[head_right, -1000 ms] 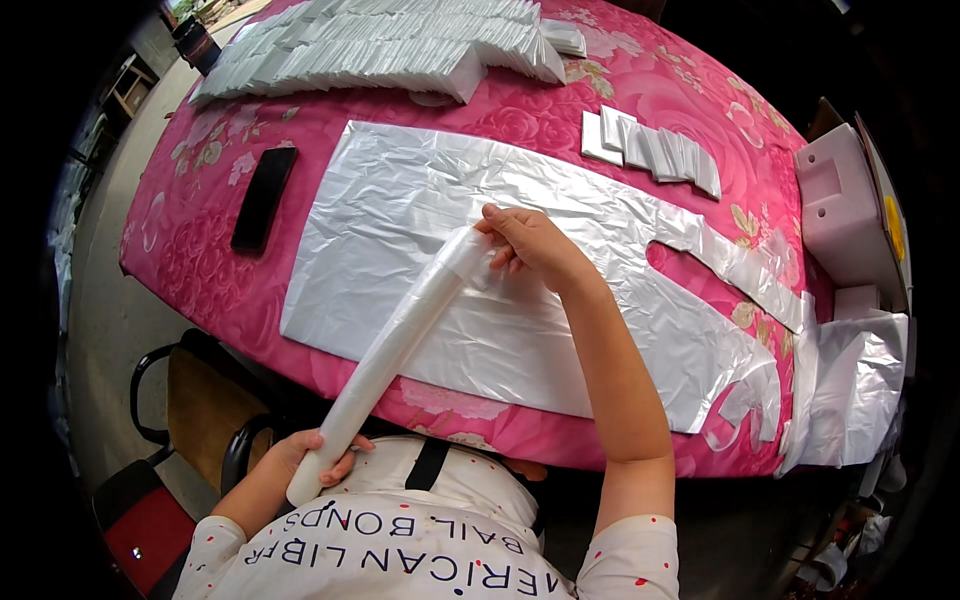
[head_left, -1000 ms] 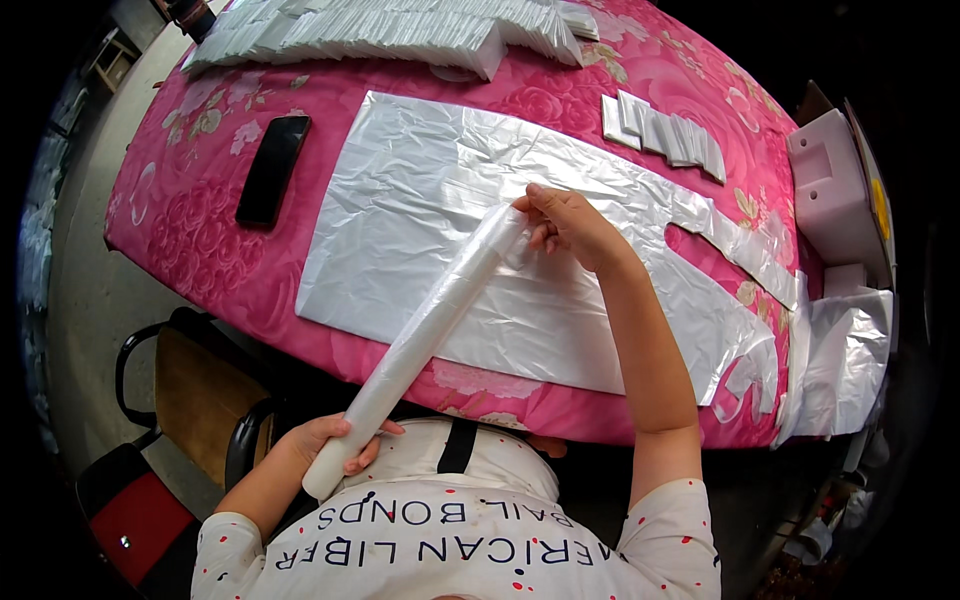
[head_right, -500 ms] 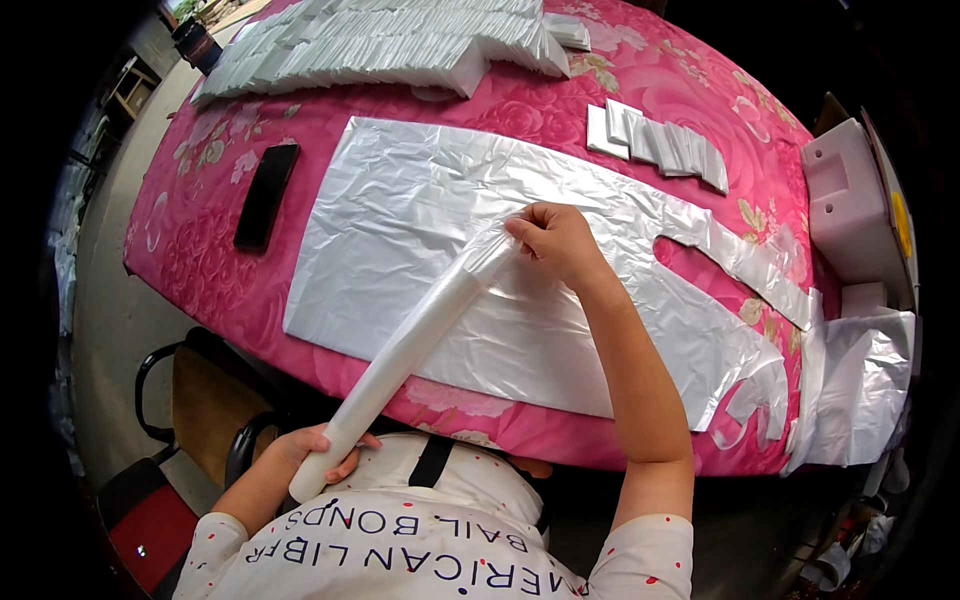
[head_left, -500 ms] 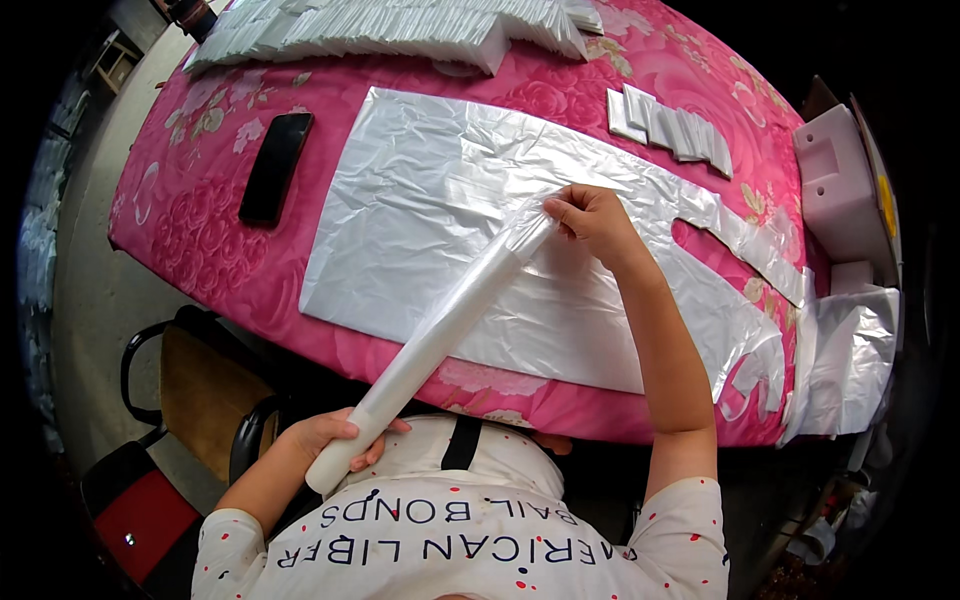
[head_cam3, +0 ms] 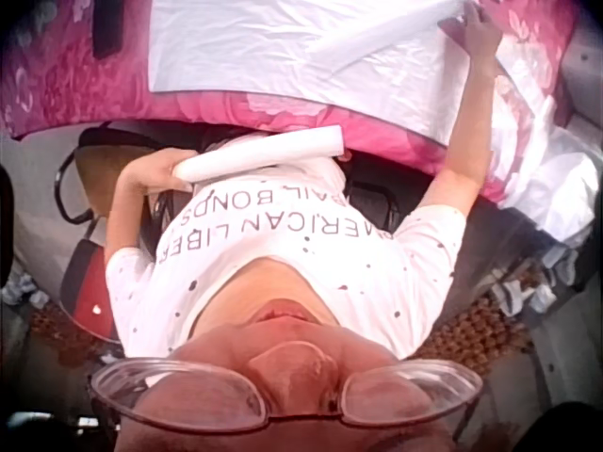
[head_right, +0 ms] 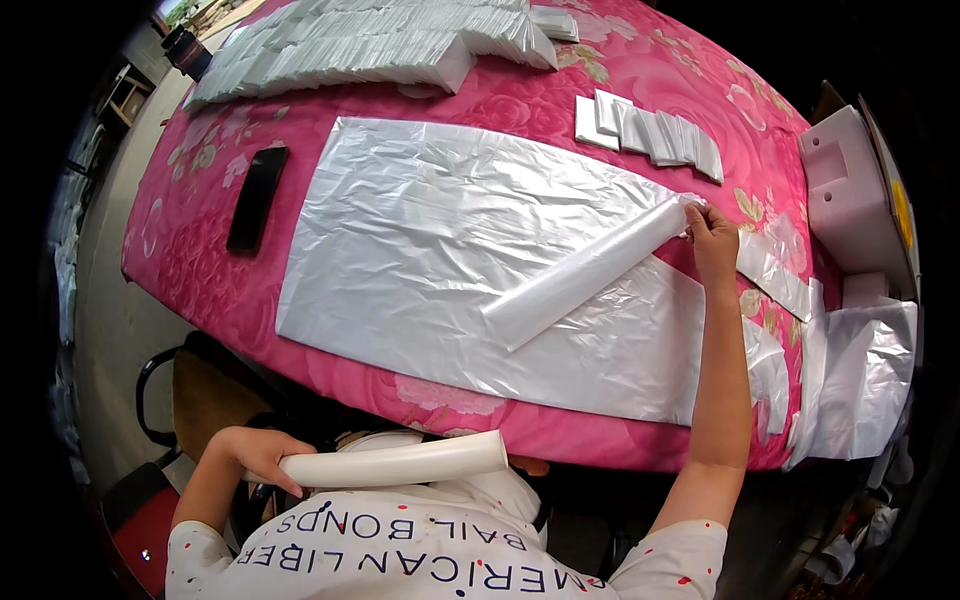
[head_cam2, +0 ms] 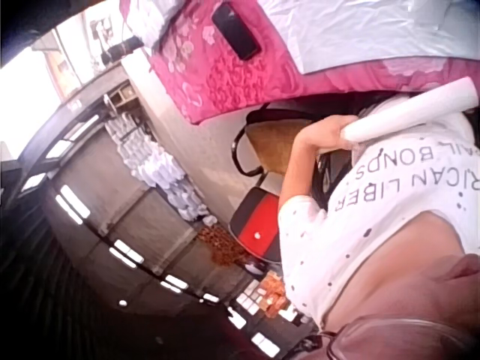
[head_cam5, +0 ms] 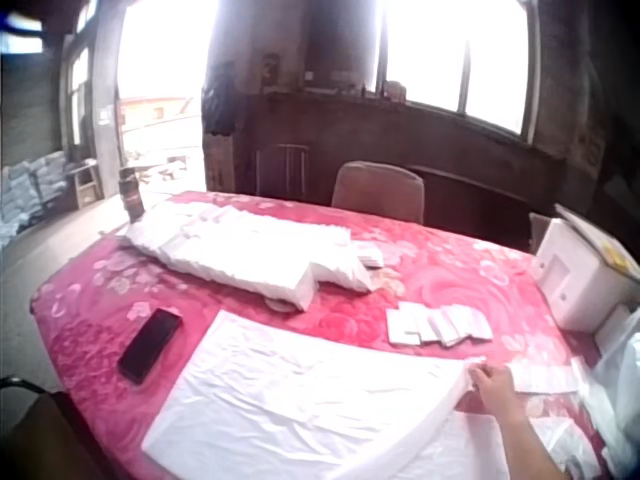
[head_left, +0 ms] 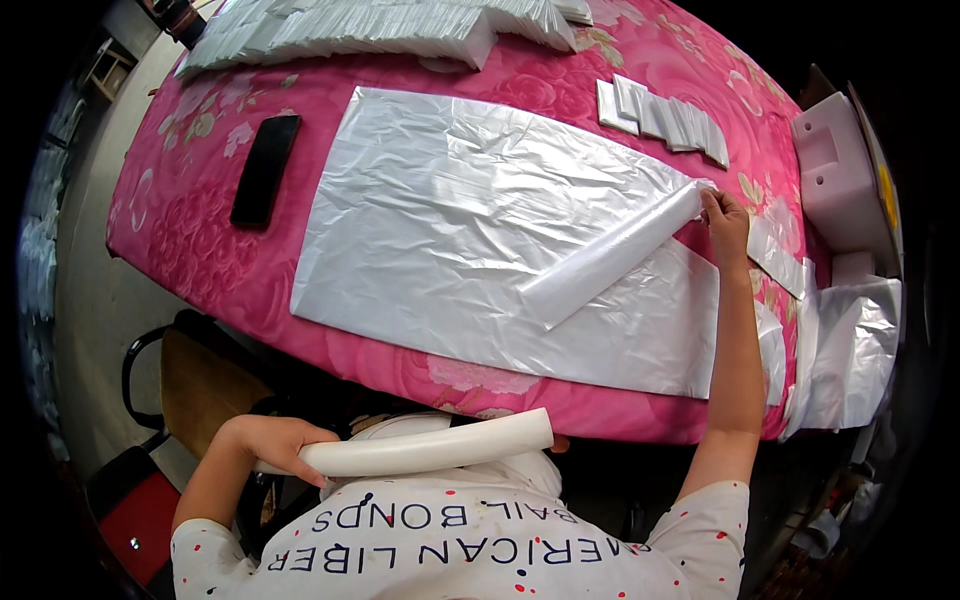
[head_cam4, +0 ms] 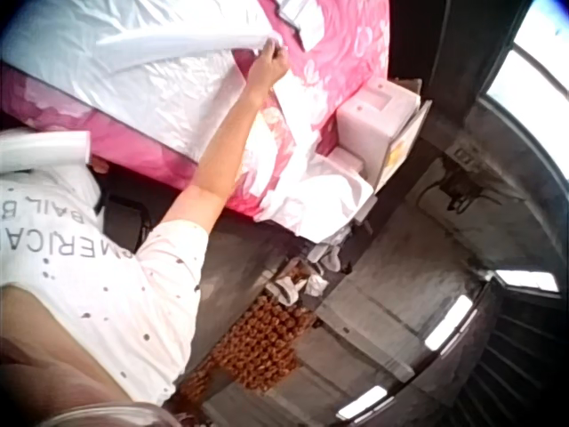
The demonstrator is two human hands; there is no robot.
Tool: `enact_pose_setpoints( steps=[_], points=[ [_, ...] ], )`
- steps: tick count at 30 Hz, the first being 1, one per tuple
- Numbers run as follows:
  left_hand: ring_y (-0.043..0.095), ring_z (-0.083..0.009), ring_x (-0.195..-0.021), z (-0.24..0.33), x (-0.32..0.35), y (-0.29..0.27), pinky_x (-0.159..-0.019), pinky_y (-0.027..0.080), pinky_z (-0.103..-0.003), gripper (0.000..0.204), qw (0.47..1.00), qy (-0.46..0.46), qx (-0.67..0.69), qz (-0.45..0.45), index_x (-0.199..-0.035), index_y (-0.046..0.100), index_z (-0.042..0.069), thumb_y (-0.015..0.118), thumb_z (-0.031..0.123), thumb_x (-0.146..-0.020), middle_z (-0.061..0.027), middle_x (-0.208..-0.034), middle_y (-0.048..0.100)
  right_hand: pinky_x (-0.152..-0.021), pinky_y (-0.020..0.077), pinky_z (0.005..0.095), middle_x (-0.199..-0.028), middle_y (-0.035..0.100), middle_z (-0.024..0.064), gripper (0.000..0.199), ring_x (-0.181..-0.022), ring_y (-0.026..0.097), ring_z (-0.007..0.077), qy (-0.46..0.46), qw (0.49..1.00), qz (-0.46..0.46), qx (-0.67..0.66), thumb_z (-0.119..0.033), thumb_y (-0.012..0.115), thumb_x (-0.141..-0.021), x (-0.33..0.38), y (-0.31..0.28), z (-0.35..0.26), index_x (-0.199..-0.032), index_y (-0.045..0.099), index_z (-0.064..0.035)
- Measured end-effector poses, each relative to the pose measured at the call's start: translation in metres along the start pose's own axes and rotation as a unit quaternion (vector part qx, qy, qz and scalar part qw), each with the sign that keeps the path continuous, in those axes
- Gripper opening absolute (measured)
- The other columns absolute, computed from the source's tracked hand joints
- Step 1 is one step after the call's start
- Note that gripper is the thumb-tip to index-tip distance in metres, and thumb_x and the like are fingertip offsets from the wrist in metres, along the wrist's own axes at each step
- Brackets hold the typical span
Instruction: The person repeatedly tears off small rectangular pieces from a roll of white material and places them on a pink table. They then pick up stacks of these pieces and move them to a larger pile on the table.
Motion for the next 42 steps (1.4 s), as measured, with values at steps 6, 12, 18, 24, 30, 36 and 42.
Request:
enact_pose_setpoints(
  steps=[6,12,18,24,30,36,42],
  points=[
    [0.06,-0.0294,-0.084,0.156,-0.035,-0.075,-0.074,0.046,-0.038,0.039,0.886,0.142,-0.371,0.24,-0.1,0.058,0.007,0.072,0.023,-0.067,-0.0103,-0.089,0.063,-0.053,0.0385,0.0188,-0.064,0.054,-0.003,0.016,-0.057,0.046,0.0036,-0.007,0.998,-0.056,-0.027,-0.018,0.062,-0.085,0.007,0.066,-0.028,-0.086,0.064,-0.0014],
    [0.057,-0.0246,-0.089,0.227,-0.067,-0.082,-0.08,0.045,-0.035,0.031,0.629,0.365,-0.563,0.393,-0.093,0.057,0.003,0.068,0.02,-0.07,-0.0076,-0.091,0.059,-0.055,0.04,0.0195,-0.066,0.055,-0.0026,0.018,-0.059,0.048,0.0041,-0.012,0.991,-0.124,-0.047,-0.018,0.062,-0.085,0.0,0.115,-0.051,-0.086,0.064,-0.001],
    [0.043,-0.0296,-0.118,0.183,-0.105,-0.04,-0.103,0.031,-0.041,0.059,0.624,0.441,-0.618,0.188,-0.123,0.042,-0.005,0.052,0.038,-0.084,-0.0175,-0.126,0.045,-0.055,0.039,0.019,-0.067,0.054,-0.0027,0.016,-0.06,0.047,0.0038,-0.013,0.986,-0.159,-0.04,-0.018,0.061,-0.087,-0.008,0.129,-0.056,-0.085,0.063,-0.0022],
    [0.024,-0.033,-0.133,0.166,-0.119,-0.036,-0.11,0.014,-0.043,0.077,0.672,0.394,-0.592,0.206,-0.132,0.033,-0.006,0.036,0.055,-0.085,-0.0224,-0.141,0.028,-0.059,0.0423,0.0213,-0.075,0.058,0.0002,0.02,-0.065,0.05,0.0053,0.04,0.982,-0.182,-0.011,-0.019,0.062,-0.085,-0.012,0.129,-0.044,-0.091,0.063,-0.0009],
    [0.018,-0.0317,-0.136,0.156,-0.127,-0.02,-0.112,0.01,-0.043,0.081,0.688,0.366,-0.582,0.232,-0.135,0.029,-0.005,0.04,0.054,-0.082,-0.0219,-0.143,0.024,-0.073,0.0461,0.0275,-0.107,0.057,0.0113,0.032,-0.09,0.054,0.0152,-0.03,1.0,-0.007,0.006,-0.017,0.061,-0.084,0.029,0.117,-0.091,-0.113,0.057,-0.0031],
    [0.017,-0.0306,-0.136,0.157,-0.13,-0.008,-0.112,0.009,-0.042,0.082,0.69,0.343,-0.583,0.256,-0.136,0.028,-0.004,0.041,0.055,-0.081,-0.0213,-0.144,0.023,-0.081,0.0455,0.0374,-0.11,0.055,0.0135,0.042,-0.096,0.054,0.0296,-0.224,0.911,-0.231,0.259,-0.014,0.064,-0.077,0.191,0.168,-0.135,-0.117,0.055,-0.0071],
    [0.016,-0.0281,-0.137,0.152,-0.128,-0.005,-0.111,0.012,-0.041,0.083,0.69,0.325,-0.59,0.266,-0.137,0.027,-0.003,0.04,0.057,-0.081,-0.018,-0.146,0.021,-0.075,0.0469,0.036,-0.106,0.057,0.0085,0.046,-0.088,0.055,0.0268,-0.236,0.904,-0.121,0.335,-0.011,0.064,-0.076,0.181,0.13,-0.114,-0.121,0.054,-0.0112]
  ],
)
Point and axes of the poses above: each hand's wrist, its own x-axis away from the middle knuckle, its own y-axis out of the palm, z = x × y, the point moved 7 cm from there along -x, towards the middle knuckle
